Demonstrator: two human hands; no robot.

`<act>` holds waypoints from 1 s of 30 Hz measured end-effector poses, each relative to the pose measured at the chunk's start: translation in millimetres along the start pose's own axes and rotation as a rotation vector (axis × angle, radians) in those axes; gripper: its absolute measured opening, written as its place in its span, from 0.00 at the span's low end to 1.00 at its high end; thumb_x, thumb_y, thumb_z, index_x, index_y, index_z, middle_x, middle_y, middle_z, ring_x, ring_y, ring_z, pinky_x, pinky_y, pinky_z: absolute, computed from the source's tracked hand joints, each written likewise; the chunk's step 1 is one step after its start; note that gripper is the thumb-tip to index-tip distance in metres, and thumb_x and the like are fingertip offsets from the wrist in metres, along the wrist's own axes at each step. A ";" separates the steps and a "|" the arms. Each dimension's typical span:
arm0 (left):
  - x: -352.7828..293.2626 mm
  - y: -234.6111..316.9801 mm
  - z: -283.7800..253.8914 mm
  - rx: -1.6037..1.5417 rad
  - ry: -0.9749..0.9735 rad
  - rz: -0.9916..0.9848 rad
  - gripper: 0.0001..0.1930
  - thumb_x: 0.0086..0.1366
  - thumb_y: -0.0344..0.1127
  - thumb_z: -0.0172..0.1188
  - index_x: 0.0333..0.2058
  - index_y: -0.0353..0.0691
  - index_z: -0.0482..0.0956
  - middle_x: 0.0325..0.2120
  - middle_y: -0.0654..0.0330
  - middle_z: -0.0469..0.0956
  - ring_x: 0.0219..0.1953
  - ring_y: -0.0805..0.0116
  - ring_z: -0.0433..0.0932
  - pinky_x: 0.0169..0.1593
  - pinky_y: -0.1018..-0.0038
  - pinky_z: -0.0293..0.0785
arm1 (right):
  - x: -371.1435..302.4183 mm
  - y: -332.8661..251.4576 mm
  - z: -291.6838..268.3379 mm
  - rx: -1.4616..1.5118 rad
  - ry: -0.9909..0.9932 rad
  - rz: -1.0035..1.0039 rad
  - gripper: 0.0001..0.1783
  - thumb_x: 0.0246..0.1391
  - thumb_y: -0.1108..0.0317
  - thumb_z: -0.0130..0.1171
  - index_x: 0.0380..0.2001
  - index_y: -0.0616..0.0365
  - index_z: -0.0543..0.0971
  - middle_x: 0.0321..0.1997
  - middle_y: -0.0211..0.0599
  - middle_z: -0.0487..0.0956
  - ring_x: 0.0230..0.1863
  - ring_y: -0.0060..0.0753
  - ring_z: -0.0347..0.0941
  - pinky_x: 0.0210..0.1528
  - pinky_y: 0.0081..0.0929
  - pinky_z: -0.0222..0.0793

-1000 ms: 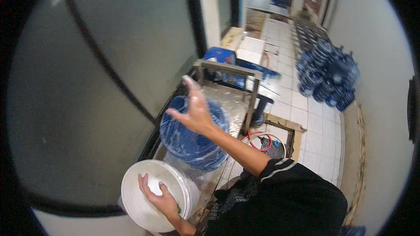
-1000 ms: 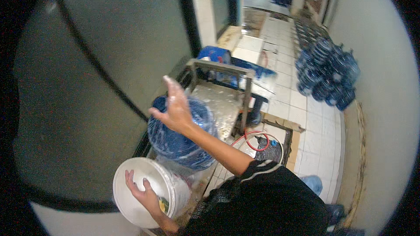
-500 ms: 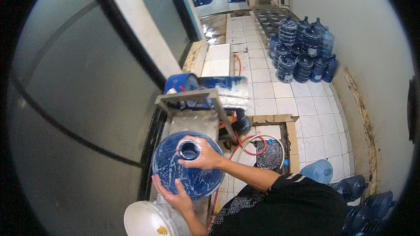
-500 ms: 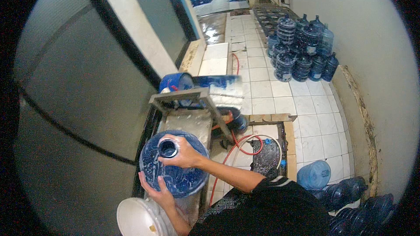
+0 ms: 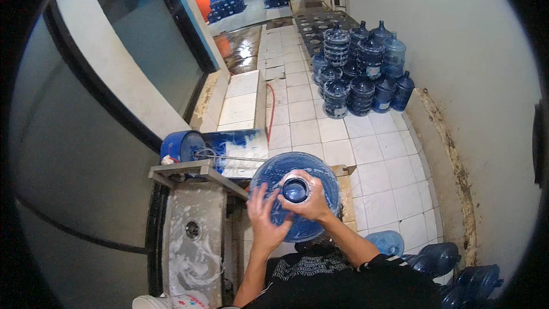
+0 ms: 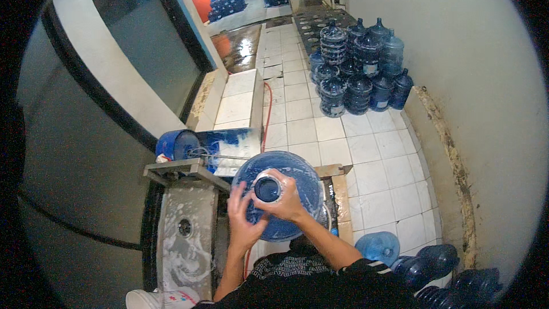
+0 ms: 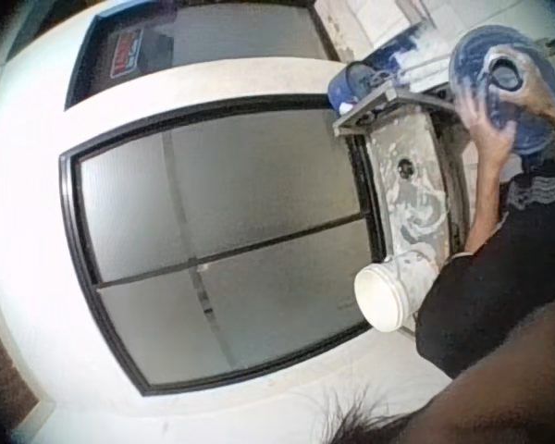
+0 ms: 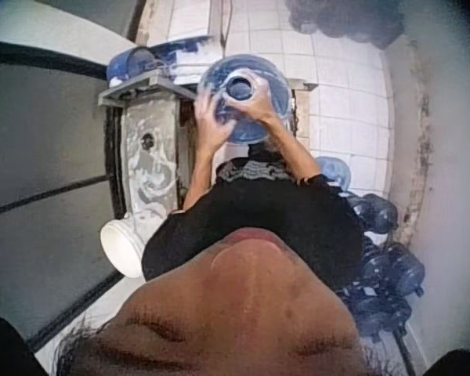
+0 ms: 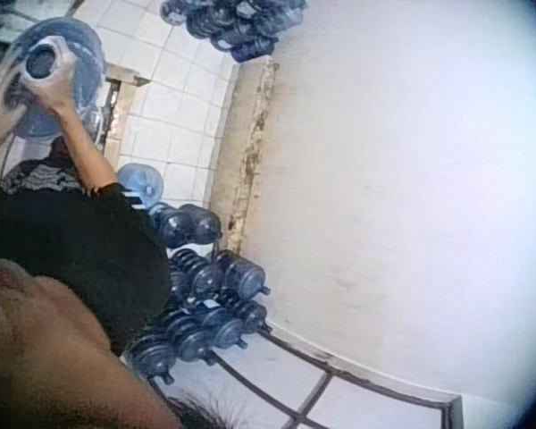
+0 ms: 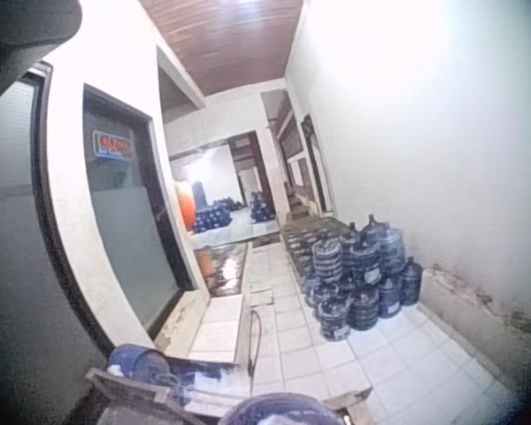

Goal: The person scrubs the exterior of large blue water jugs with a yellow sponge and soapy water at a metal sink. They rinse the jugs, place them on the floor among other jugs, and repeat the process with additional jugs.

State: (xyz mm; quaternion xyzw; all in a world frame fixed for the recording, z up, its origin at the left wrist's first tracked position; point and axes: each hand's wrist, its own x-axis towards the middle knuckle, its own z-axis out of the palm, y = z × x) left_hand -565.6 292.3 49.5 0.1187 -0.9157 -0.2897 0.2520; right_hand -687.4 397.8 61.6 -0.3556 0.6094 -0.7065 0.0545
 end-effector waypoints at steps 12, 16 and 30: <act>160.7 33.0 232.0 -0.720 -0.105 0.106 0.27 0.42 0.34 0.66 0.44 0.35 0.70 0.34 0.47 0.76 0.39 0.43 0.76 0.42 0.59 0.73 | 73.8 76.7 -168.0 -0.549 0.093 0.024 0.29 0.34 0.57 0.74 0.39 0.61 0.78 0.48 0.43 0.74 0.54 0.43 0.67 0.58 0.39 0.61; 230.0 30.6 262.0 -0.772 -0.092 0.139 0.24 0.45 0.33 0.68 0.41 0.35 0.71 0.31 0.48 0.79 0.35 0.51 0.80 0.39 0.64 0.76 | 119.2 99.1 -207.3 -0.535 0.137 0.098 0.33 0.41 0.58 0.70 0.50 0.60 0.73 0.54 0.45 0.71 0.60 0.44 0.62 0.63 0.37 0.56; 515.2 28.7 337.8 -0.761 -0.026 0.068 0.20 0.39 0.31 0.69 0.35 0.37 0.76 0.27 0.54 0.79 0.32 0.61 0.80 0.40 0.69 0.74 | 221.6 200.9 -412.9 -0.432 0.846 0.501 0.23 0.60 0.61 0.55 0.55 0.62 0.69 0.56 0.44 0.71 0.58 0.36 0.65 0.59 0.34 0.61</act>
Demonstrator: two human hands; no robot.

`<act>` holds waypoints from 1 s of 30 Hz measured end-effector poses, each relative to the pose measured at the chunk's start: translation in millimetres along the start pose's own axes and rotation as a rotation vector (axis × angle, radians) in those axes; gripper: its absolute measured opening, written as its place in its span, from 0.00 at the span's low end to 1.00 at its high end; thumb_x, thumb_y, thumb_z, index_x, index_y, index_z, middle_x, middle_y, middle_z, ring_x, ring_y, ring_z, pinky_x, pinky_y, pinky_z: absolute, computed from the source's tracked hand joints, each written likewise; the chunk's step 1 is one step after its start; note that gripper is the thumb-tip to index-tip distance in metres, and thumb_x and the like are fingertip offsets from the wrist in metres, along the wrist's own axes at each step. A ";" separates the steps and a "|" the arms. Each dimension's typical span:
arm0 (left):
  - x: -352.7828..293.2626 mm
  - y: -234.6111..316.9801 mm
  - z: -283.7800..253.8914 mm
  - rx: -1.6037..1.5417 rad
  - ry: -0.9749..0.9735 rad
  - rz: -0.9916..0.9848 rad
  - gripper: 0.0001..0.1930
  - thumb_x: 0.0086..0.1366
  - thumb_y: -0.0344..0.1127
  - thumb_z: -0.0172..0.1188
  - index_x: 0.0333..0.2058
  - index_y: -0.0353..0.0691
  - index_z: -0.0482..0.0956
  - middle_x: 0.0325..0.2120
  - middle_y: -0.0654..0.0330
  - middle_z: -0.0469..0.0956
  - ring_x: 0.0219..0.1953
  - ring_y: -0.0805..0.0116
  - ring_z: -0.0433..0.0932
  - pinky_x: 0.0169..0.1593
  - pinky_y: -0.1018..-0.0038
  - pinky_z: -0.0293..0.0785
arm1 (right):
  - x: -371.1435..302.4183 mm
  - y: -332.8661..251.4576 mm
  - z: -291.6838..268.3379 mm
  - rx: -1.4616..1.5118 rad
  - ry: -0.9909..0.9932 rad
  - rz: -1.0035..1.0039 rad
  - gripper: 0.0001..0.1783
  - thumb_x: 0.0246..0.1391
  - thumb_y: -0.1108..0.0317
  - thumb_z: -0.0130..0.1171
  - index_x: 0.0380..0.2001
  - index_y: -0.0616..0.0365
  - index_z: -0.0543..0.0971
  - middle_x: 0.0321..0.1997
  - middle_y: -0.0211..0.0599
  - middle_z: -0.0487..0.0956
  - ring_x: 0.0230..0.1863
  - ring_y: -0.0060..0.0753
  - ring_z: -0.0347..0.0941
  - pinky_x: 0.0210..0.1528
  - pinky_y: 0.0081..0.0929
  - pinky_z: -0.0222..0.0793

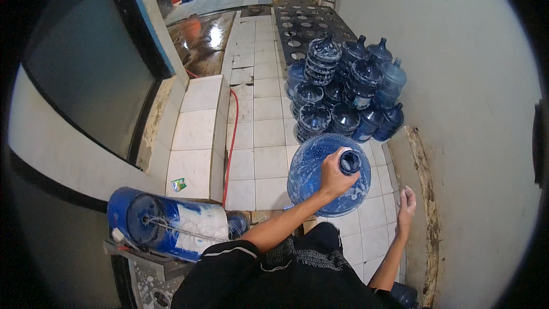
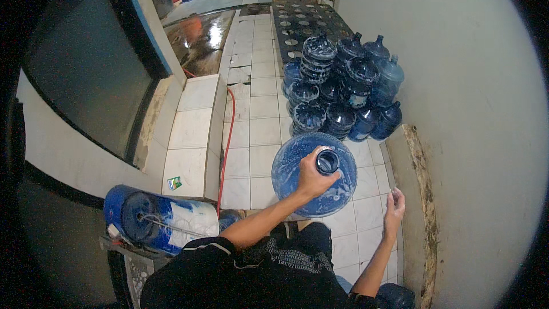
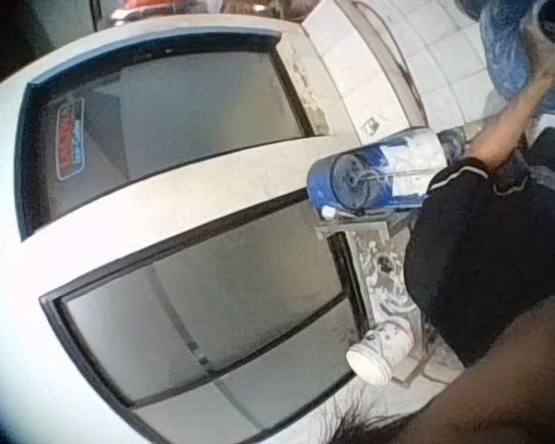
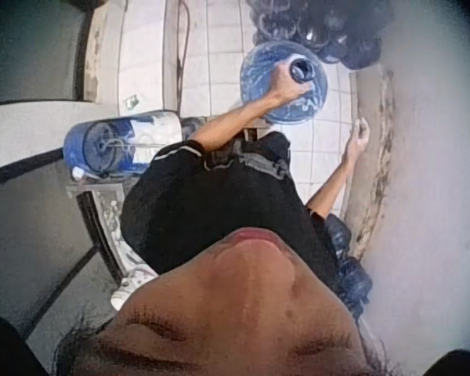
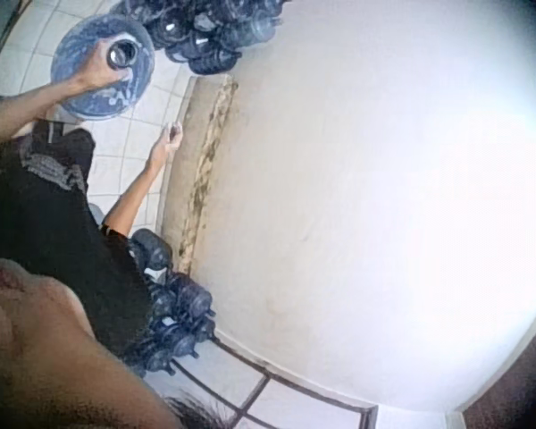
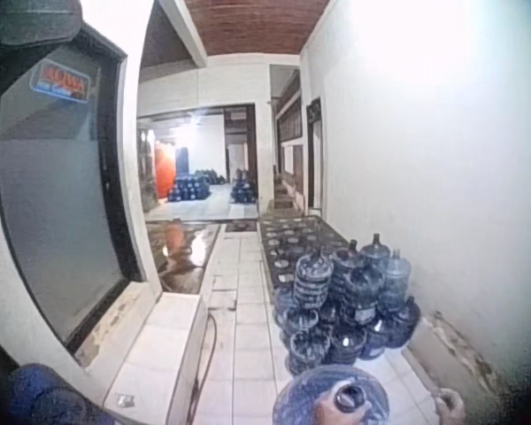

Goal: The person scrubs the exterior of large blue water jugs with a yellow sponge and soapy water at a metal sink. They rinse the jugs, place them on the floor among other jugs, and repeat the process with additional jugs.

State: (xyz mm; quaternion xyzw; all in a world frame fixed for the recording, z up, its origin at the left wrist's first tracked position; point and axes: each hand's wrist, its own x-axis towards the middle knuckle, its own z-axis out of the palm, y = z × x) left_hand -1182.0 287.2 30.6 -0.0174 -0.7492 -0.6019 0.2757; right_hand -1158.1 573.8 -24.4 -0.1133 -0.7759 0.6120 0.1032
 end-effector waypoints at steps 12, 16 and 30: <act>147.1 -92.8 38.4 0.054 -0.023 0.000 0.22 0.38 0.33 0.70 0.36 0.38 0.76 0.32 0.53 0.79 0.38 0.52 0.78 0.44 0.64 0.74 | 150.5 105.2 24.6 -0.040 0.064 0.305 0.24 0.58 0.56 0.56 0.54 0.55 0.70 0.51 0.35 0.74 0.50 0.31 0.70 0.45 0.34 0.68; 211.9 -142.9 84.2 0.007 0.036 -0.008 0.22 0.39 0.32 0.70 0.36 0.37 0.75 0.29 0.52 0.80 0.34 0.53 0.81 0.41 0.65 0.75 | 239.3 125.4 65.9 -0.043 -0.020 0.314 0.22 0.57 0.58 0.57 0.52 0.55 0.71 0.45 0.31 0.75 0.42 0.25 0.70 0.39 0.28 0.68; 447.8 -262.6 200.1 0.008 0.119 -0.140 0.18 0.44 0.30 0.73 0.34 0.36 0.77 0.30 0.59 0.81 0.33 0.71 0.77 0.43 0.72 0.73 | 434.8 5.5 271.0 -0.019 -0.652 0.421 0.50 0.57 0.48 0.57 0.69 0.53 0.40 0.43 0.45 0.76 0.34 0.32 0.77 0.29 0.30 0.74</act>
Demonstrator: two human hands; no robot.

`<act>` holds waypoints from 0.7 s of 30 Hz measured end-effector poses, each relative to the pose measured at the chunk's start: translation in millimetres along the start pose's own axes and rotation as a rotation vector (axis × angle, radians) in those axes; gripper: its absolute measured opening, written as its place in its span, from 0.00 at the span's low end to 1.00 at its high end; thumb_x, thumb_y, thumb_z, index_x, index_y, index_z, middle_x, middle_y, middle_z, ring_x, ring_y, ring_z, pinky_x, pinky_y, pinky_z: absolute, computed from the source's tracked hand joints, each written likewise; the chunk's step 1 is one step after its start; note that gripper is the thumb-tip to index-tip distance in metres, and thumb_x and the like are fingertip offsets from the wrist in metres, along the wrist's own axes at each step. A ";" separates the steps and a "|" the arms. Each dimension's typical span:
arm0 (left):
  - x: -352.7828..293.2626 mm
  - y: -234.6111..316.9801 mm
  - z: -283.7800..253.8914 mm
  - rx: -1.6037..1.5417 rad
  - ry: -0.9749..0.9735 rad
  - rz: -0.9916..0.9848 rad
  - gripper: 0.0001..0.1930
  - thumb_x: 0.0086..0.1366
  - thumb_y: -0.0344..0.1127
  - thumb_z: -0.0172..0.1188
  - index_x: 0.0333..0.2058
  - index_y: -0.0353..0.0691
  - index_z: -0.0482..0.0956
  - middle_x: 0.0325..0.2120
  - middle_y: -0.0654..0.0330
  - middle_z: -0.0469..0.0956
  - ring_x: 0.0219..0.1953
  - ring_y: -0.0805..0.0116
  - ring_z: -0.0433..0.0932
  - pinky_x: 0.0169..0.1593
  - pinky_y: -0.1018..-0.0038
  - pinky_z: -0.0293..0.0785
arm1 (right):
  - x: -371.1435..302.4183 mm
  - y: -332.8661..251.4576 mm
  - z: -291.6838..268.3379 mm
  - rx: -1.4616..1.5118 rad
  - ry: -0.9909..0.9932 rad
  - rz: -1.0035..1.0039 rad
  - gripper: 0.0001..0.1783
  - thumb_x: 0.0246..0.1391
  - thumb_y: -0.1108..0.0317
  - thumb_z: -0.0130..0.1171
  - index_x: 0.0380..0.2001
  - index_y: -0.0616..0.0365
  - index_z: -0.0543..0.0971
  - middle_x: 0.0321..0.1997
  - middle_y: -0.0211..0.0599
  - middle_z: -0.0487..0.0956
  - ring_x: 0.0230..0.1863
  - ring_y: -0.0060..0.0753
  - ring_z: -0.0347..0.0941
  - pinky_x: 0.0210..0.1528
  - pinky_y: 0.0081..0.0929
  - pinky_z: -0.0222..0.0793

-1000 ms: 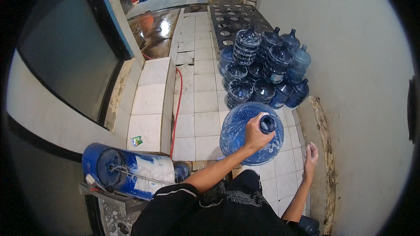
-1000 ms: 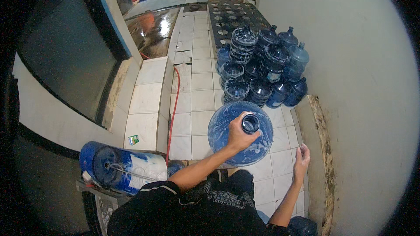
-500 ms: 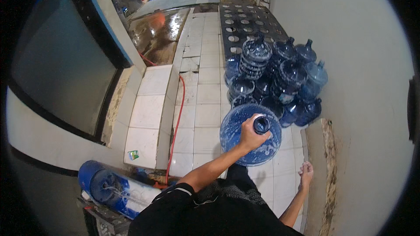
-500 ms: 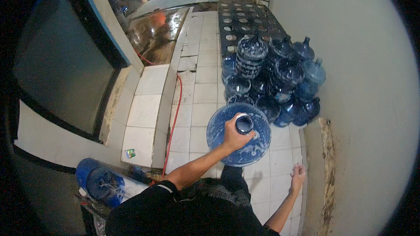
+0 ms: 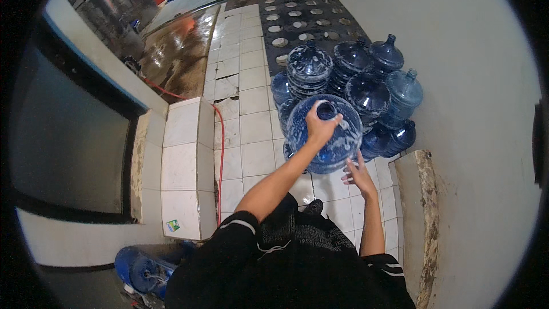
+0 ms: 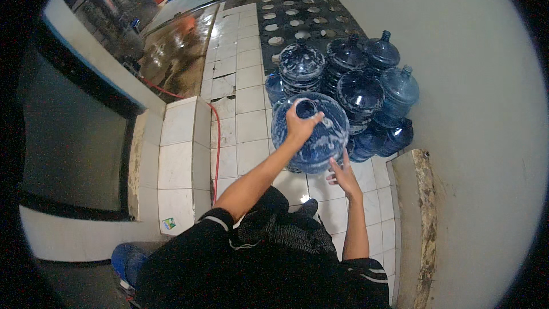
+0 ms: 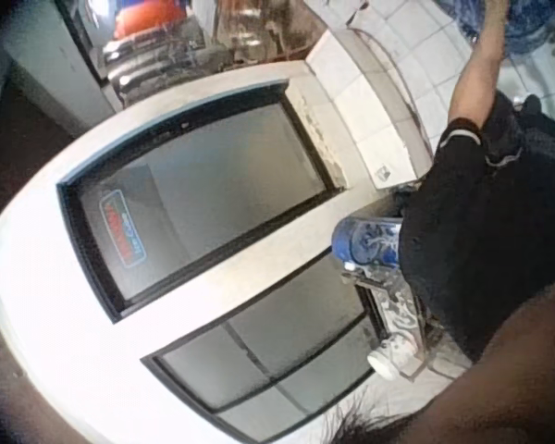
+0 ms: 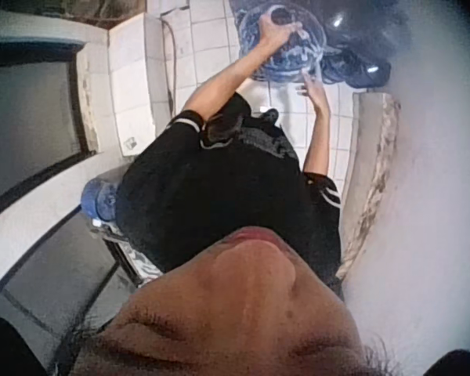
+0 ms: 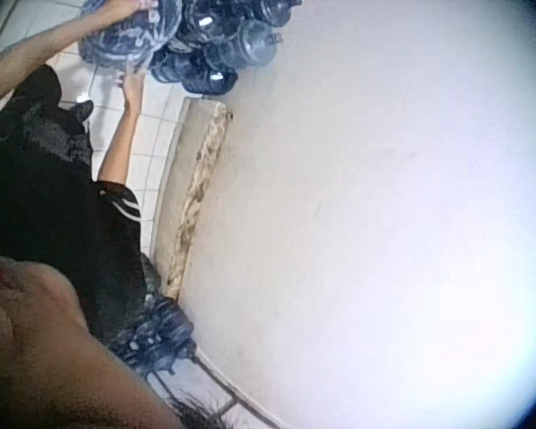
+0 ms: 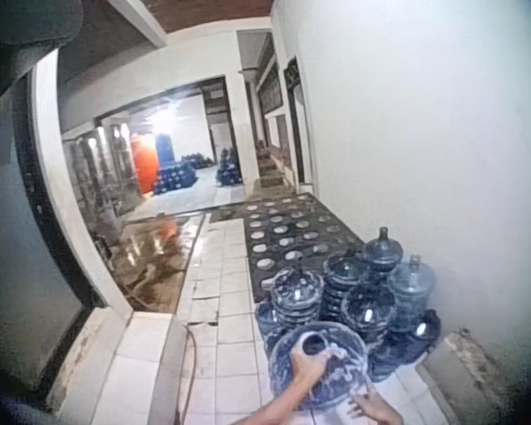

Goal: The person scrubs the exterior of large blue water jugs with a yellow sponge and soapy water at a metal sink. They rinse the jugs, place them on the floor among other jugs, and repeat the process with additional jugs.

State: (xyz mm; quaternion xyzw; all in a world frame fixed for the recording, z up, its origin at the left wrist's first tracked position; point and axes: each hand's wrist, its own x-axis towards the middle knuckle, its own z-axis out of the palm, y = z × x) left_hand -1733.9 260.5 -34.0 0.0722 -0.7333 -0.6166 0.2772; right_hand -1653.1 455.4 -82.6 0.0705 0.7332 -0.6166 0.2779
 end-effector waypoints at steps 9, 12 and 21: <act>120.6 -68.1 53.4 0.025 -0.124 -0.020 0.18 0.43 0.35 0.74 0.33 0.35 0.78 0.29 0.53 0.81 0.32 0.62 0.80 0.40 0.69 0.74 | 12.1 43.4 -39.1 0.010 0.322 -0.015 0.36 0.57 0.54 0.57 0.64 0.57 0.59 0.40 0.42 0.77 0.36 0.31 0.76 0.36 0.27 0.72; 152.1 -113.6 59.6 0.161 -0.143 0.034 0.21 0.42 0.39 0.74 0.34 0.35 0.78 0.30 0.49 0.81 0.34 0.53 0.81 0.42 0.64 0.74 | -27.6 105.4 -41.2 0.119 0.574 0.142 0.31 0.59 0.54 0.55 0.61 0.53 0.63 0.41 0.41 0.77 0.36 0.29 0.76 0.34 0.26 0.72; 193.8 -176.0 95.7 0.007 -0.348 0.028 0.24 0.43 0.38 0.75 0.38 0.33 0.78 0.32 0.52 0.81 0.36 0.60 0.79 0.45 0.67 0.73 | -191.1 240.3 87.4 0.509 1.141 0.678 0.34 0.57 0.50 0.56 0.62 0.52 0.60 0.39 0.47 0.78 0.29 0.37 0.76 0.28 0.36 0.73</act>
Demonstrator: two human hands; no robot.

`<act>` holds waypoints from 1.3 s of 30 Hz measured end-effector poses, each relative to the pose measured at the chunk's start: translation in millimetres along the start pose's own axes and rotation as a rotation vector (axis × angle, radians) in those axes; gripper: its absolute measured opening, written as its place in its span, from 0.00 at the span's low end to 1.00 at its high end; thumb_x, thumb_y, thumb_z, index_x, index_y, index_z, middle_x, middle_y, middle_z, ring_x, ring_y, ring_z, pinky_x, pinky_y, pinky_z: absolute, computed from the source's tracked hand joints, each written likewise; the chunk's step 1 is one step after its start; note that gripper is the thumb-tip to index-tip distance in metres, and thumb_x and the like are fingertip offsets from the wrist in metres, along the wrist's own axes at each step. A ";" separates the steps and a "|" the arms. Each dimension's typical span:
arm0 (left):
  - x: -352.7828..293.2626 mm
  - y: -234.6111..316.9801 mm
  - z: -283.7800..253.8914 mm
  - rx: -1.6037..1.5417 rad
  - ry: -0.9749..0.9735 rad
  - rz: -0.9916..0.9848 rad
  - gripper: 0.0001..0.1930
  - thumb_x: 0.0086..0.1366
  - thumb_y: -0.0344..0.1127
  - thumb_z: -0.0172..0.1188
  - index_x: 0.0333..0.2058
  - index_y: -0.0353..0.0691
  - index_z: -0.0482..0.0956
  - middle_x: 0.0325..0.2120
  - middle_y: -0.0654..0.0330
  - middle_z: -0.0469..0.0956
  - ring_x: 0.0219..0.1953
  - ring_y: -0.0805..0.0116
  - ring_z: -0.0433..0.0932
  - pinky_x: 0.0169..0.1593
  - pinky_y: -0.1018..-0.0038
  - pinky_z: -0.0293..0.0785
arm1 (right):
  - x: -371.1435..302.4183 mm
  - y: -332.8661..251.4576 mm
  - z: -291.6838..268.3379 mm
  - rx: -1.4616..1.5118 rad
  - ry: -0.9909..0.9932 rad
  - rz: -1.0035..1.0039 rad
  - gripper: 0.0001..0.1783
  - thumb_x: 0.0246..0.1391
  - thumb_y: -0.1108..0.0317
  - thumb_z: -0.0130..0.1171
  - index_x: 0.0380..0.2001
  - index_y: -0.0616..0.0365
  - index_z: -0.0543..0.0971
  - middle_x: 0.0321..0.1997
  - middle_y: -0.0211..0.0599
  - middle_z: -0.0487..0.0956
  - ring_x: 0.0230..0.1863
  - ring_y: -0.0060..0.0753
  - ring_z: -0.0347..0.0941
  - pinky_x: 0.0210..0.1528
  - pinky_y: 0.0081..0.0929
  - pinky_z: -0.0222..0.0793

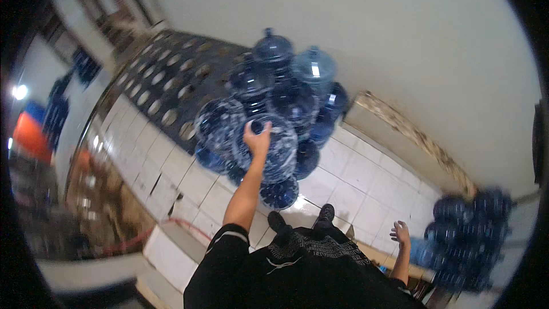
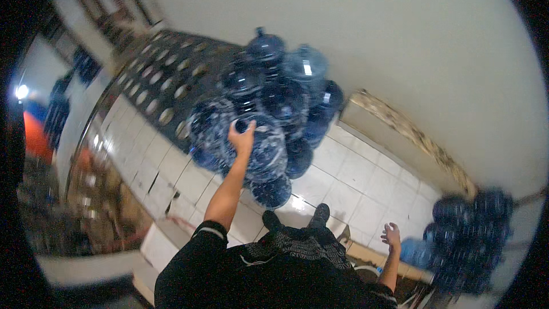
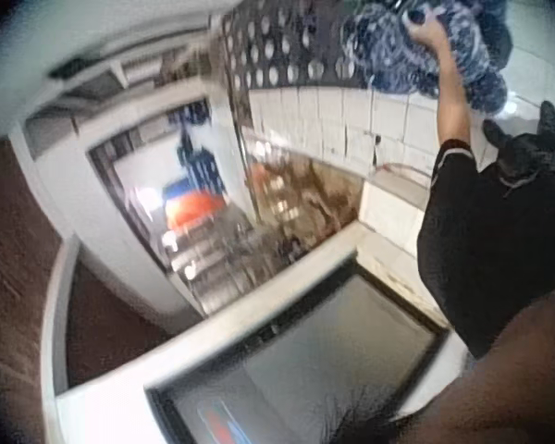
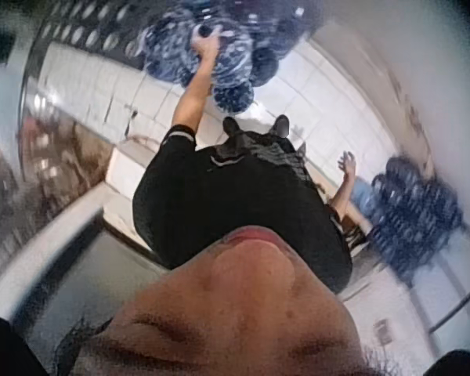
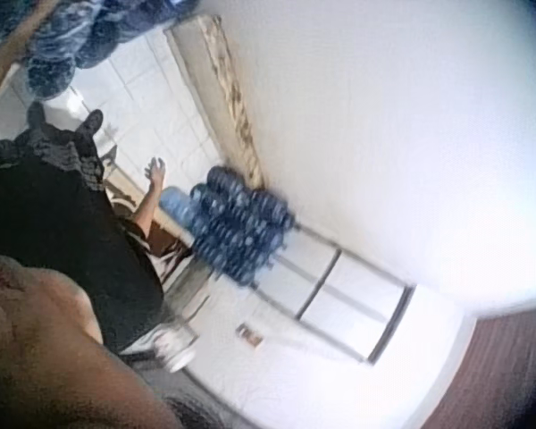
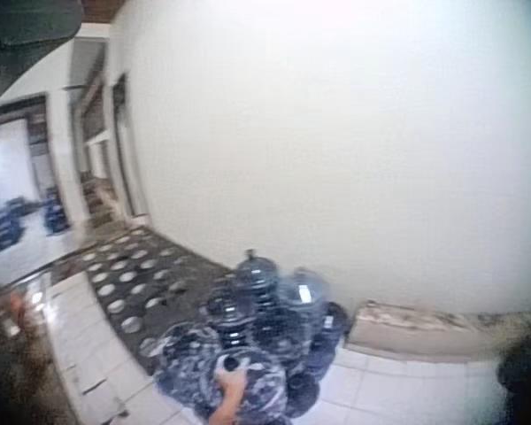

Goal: The person scrubs the exterior of large blue water jugs with a yellow sponge and soapy water at a metal sink. They rinse the jugs, place them on the floor among other jugs, and repeat the process with additional jugs.

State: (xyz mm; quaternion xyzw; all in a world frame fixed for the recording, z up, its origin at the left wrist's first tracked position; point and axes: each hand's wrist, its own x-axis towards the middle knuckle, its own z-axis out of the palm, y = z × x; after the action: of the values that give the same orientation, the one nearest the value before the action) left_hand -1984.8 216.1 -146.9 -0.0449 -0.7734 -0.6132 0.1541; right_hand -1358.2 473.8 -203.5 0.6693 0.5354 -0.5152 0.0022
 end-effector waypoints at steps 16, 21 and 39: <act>-14.2 -65.3 7.9 0.299 -0.107 0.078 0.33 0.46 0.53 0.73 0.42 0.30 0.76 0.35 0.44 0.80 0.36 0.45 0.79 0.43 0.58 0.74 | -121.3 117.1 73.8 0.161 0.132 0.129 0.38 0.51 0.52 0.60 0.59 0.65 0.63 0.36 0.48 0.79 0.32 0.39 0.78 0.28 0.37 0.77; -15.3 -64.5 5.0 0.353 -0.098 0.010 0.43 0.45 0.53 0.74 0.53 0.30 0.68 0.39 0.39 0.78 0.41 0.41 0.77 0.46 0.55 0.72 | -125.1 120.4 75.7 0.255 0.145 0.148 0.33 0.56 0.54 0.56 0.57 0.68 0.64 0.43 0.50 0.78 0.33 0.39 0.79 0.32 0.37 0.78; -343.8 77.0 166.7 0.428 -0.444 -0.030 0.34 0.53 0.41 0.67 0.54 0.33 0.63 0.52 0.44 0.62 0.55 0.42 0.62 0.56 0.50 0.62 | -97.4 227.7 -29.2 0.613 0.433 0.173 0.25 0.57 0.54 0.55 0.52 0.59 0.71 0.33 0.35 0.79 0.31 0.28 0.77 0.31 0.29 0.73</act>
State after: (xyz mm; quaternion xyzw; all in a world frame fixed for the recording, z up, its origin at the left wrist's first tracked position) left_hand -1669.4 436.5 -209.2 -0.1329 -0.9003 -0.4138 -0.0217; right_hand -1164.3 323.3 -247.2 0.7749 0.2863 -0.4960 -0.2675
